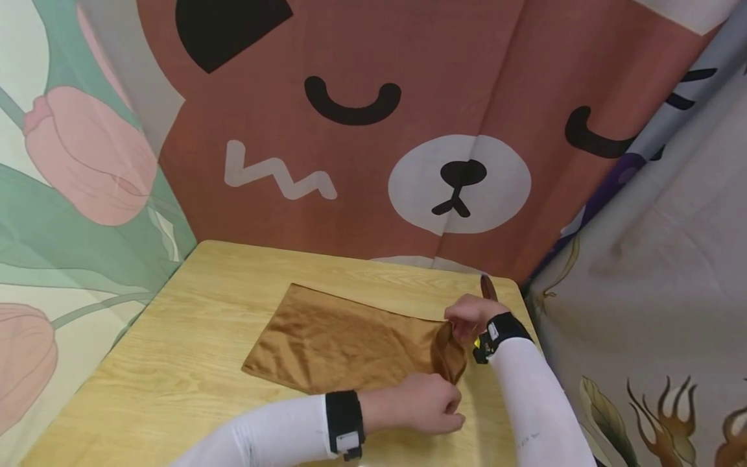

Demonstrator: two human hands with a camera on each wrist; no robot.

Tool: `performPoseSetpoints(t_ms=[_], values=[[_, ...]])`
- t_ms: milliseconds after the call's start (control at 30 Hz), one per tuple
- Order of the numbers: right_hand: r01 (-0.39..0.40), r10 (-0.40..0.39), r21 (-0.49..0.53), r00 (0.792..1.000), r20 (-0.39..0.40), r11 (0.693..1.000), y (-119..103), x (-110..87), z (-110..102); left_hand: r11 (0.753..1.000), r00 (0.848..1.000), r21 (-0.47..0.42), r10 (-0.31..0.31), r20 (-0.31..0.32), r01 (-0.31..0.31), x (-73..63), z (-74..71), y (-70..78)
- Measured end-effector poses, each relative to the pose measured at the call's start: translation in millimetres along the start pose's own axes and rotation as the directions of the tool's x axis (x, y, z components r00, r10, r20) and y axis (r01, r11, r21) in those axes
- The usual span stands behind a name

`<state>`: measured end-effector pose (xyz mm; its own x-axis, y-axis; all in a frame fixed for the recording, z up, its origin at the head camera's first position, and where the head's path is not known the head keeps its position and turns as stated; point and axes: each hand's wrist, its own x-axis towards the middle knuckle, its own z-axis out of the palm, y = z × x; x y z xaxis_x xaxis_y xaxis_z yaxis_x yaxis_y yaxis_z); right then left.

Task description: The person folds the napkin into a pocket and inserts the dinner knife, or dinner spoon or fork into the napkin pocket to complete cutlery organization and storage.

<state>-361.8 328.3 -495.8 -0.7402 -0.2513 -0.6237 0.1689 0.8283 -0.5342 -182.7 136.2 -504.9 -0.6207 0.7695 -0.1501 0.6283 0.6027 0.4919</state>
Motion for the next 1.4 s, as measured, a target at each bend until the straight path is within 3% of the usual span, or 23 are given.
performPoseSetpoints(t_ms=[200, 467, 733, 933, 1100, 1233, 1400], values=[[0.094, -0.083, 0.095, 0.991, -0.109, 0.991, 0, 5.0, -6, 0.999, 0.998, 0.024, 0.032, -0.046, -0.031, -3.3, -1.8, 5.1], [0.194, -0.184, 0.231, 0.981, -0.065, 0.953, -11, -4.7, -19, 0.996, 0.989, -0.033, 0.078, -0.124, -0.082, -6.8, -11.1, 10.1], [0.255, -0.233, 0.207, 0.964, -0.125, 0.944, -26, -15.2, -37, 0.986, 0.953, -0.109, 0.089, -0.289, -0.125, -10.8, -25.4, 12.9], [0.268, -0.238, 0.188, 0.956, -0.168, 0.945, -36, -18.0, -48, 0.977, 0.945, -0.183, 0.041, -0.323, -0.105, -13.6, -37.2, 15.5], [0.287, -0.259, 0.11, 0.942, -0.214, 0.952, -44, -22.4, -58, 0.972, 0.923, -0.216, 0.004, -0.386, -0.094, -13.8, -46.1, 15.8], [0.31, -0.286, 0.064, 0.926, -0.248, 0.949, -51, -27.6, -68, 0.962, 0.904, -0.248, -0.005, -0.427, -0.112, -13.2, -53.4, 15.7], [0.314, -0.291, 0.05, 0.919, -0.265, 0.948, -61, -34.1, -79, 0.939, 0.9, -0.313, -0.008, -0.435, -0.143, -10.9, -59.1, 15.3]])
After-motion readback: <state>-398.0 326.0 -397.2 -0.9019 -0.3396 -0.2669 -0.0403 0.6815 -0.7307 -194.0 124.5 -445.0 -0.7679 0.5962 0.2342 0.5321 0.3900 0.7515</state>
